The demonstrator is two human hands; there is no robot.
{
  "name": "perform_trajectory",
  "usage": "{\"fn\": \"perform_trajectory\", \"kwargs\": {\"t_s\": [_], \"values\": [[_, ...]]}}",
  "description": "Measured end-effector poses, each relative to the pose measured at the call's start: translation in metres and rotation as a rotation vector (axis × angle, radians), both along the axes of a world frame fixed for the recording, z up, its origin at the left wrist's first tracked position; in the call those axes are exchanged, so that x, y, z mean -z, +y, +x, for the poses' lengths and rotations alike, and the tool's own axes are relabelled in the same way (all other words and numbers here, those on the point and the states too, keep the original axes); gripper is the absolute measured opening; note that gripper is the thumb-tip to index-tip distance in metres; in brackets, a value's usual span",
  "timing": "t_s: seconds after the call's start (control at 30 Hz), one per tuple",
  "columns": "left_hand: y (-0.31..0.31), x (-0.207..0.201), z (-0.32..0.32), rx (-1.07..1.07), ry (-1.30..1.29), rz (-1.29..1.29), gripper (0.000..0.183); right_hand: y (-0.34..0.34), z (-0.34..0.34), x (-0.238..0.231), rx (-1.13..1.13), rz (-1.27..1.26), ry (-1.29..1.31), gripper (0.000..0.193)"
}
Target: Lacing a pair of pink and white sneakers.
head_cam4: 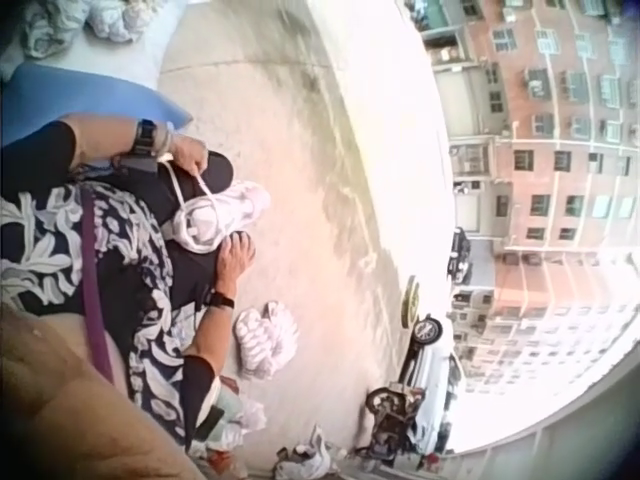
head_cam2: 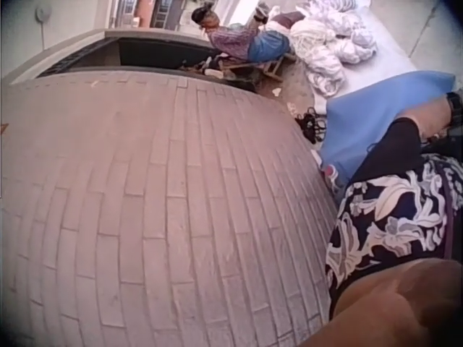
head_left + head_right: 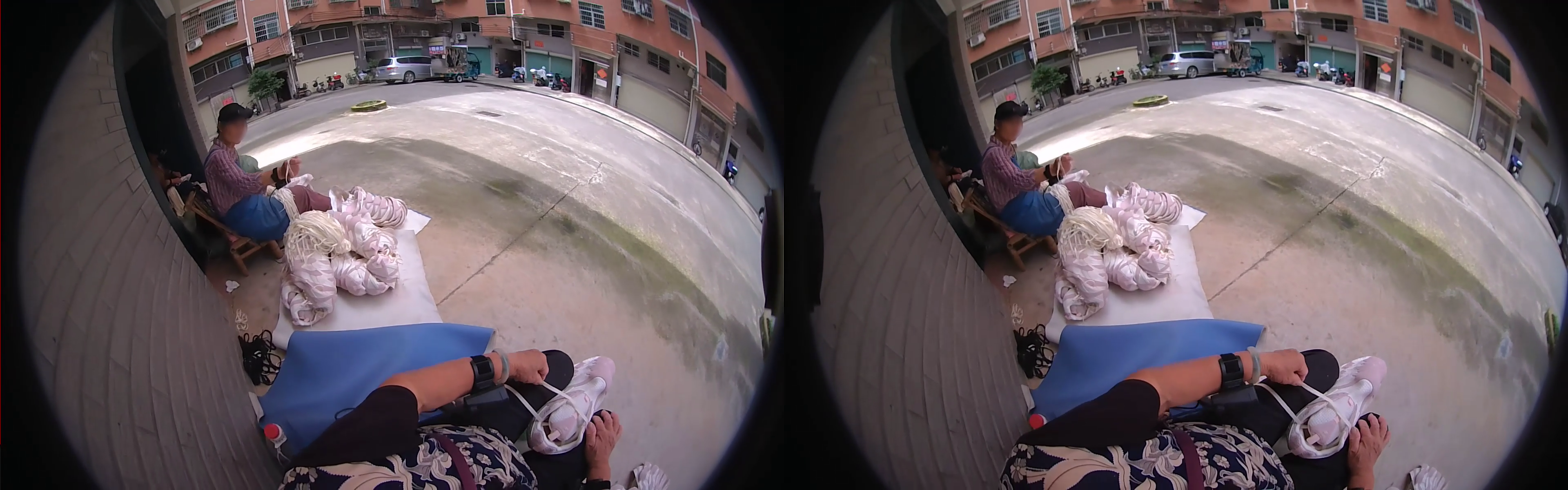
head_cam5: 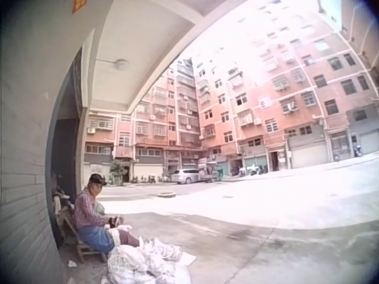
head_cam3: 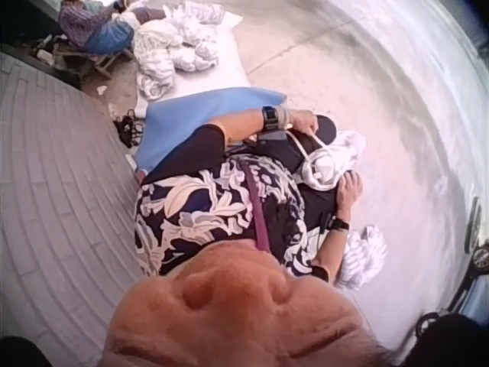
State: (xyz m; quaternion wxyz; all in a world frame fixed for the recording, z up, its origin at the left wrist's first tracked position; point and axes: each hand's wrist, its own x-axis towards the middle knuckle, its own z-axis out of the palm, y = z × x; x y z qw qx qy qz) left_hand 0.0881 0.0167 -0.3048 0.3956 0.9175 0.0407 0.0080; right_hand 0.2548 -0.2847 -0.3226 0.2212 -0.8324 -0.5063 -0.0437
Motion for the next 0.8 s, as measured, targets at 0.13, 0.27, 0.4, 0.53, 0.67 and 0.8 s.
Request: {"fn": "perform_trajectory", "kwargs": {"t_s": [0.13,0.27,0.4,0.53,0.67,0.8], "values": [[0.006,-0.017,-0.01,-0.187,0.079,0.311,0.012,-0.002,0.005,0.005,-0.027,0.027,-0.025,0.03],[0.018,-0.018,-0.018,-0.225,0.082,0.405,0.01,-0.002,0.011,0.012,-0.046,0.048,-0.046,0.03],[0.017,-0.007,-0.016,-0.18,0.066,0.549,0.011,-0.001,0.012,0.012,-0.058,0.05,-0.064,0.031],[0.009,-0.004,-0.011,-0.169,0.033,0.604,0.013,-0.002,0.015,0.013,-0.072,0.054,-0.045,0.035],[0.007,0.01,-0.01,-0.144,-0.127,0.695,0.01,-0.004,0.017,0.004,-0.139,0.067,0.035,0.04],[0.003,0.016,-0.001,-0.191,-0.166,0.566,0.01,-0.018,0.022,-0.025,-0.072,0.031,0.148,0.038]]}}
